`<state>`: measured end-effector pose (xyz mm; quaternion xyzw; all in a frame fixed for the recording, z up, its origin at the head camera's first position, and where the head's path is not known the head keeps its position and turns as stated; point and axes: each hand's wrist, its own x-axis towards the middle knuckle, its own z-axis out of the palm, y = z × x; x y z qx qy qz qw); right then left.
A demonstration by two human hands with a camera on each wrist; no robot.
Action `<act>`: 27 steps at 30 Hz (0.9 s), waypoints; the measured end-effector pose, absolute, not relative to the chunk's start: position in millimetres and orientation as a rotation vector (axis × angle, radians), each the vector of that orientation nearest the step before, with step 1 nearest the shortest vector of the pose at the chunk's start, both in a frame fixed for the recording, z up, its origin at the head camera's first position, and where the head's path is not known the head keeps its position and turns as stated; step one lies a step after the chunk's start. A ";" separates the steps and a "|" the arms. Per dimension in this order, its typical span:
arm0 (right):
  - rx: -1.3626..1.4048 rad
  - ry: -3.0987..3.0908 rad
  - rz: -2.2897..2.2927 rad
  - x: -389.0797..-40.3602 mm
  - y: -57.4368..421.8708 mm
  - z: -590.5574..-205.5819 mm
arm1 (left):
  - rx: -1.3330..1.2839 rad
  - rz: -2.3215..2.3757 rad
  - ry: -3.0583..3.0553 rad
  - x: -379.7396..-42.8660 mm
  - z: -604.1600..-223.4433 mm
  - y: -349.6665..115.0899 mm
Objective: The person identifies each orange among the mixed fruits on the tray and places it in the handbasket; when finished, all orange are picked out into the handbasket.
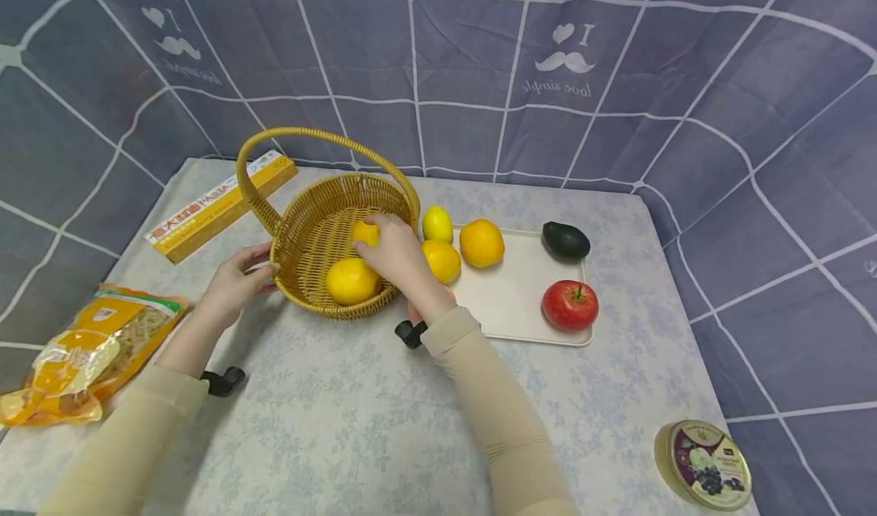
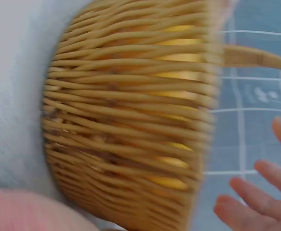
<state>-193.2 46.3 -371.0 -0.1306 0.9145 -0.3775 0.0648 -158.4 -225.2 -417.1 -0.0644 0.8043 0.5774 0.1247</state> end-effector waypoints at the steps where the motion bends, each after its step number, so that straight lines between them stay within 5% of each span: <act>1: -0.414 2.732 -1.185 -190.6 50.6 -368.4 | -0.183 1.685 2.346 -158.7 -417.1 -225.3; 13: -0.469 2.471 -1.629 -168.7 112.0 -368.7 | -0.163 1.680 2.340 -158.5 -415.7 -226.7; 27: -0.231 2.613 -1.660 -176.7 183.7 -378.6 | -0.152 1.689 2.329 -158.2 -415.7 -227.1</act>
